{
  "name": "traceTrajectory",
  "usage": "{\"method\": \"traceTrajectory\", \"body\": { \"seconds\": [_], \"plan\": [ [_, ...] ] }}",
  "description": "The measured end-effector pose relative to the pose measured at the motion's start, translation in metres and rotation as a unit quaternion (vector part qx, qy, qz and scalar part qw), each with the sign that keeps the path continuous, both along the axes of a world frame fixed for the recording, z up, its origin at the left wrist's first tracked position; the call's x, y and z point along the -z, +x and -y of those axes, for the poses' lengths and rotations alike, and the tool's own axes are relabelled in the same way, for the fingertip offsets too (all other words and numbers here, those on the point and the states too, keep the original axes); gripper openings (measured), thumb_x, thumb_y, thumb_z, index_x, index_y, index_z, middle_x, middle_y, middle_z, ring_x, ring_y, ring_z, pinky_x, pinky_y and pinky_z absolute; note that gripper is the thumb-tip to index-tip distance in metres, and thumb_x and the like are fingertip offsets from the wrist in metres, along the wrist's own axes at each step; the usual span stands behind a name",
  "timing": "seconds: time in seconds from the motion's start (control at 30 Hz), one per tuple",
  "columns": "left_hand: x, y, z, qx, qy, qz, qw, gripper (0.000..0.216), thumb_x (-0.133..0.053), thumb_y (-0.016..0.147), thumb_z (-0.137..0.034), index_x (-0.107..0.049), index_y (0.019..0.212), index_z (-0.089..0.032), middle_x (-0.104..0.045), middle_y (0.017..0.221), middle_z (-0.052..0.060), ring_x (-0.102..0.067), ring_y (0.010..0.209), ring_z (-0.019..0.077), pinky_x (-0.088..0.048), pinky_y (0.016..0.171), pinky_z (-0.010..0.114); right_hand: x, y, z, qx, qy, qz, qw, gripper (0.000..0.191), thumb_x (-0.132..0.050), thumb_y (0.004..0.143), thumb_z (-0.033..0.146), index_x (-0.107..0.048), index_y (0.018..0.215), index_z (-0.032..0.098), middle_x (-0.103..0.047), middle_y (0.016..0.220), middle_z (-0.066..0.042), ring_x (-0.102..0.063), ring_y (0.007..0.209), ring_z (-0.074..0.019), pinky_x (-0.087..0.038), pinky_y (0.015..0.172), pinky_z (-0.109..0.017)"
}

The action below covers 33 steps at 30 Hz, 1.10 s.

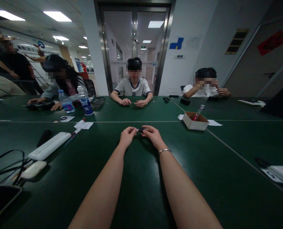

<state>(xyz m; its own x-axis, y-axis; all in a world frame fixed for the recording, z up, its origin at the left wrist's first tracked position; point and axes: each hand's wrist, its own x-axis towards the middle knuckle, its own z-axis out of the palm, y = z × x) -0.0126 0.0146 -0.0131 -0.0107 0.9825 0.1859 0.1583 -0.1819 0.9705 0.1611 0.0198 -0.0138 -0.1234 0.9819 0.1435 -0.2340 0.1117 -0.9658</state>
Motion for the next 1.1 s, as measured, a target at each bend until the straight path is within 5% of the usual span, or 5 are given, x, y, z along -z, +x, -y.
{"method": "traceTrajectory", "body": {
  "seconds": [1.1],
  "plan": [
    [-0.014, -0.001, 0.013, -0.038, -0.022, -0.063, 0.997, 0.040, -0.053, 0.085, -0.053, -0.064, 0.073, -0.017, -0.065, 0.068, 0.004, -0.058, 0.063, 0.0153, -0.043, 0.062, 0.027, -0.004, 0.001, 0.003, -0.024, -0.014, -0.027, 0.999, 0.026, -0.080, 0.072, 0.020, -0.069, 0.096, 0.016, -0.072, 0.087, -0.006, -0.071, 0.080, -0.0196, -0.060, 0.073, -0.027]
  ]
}}
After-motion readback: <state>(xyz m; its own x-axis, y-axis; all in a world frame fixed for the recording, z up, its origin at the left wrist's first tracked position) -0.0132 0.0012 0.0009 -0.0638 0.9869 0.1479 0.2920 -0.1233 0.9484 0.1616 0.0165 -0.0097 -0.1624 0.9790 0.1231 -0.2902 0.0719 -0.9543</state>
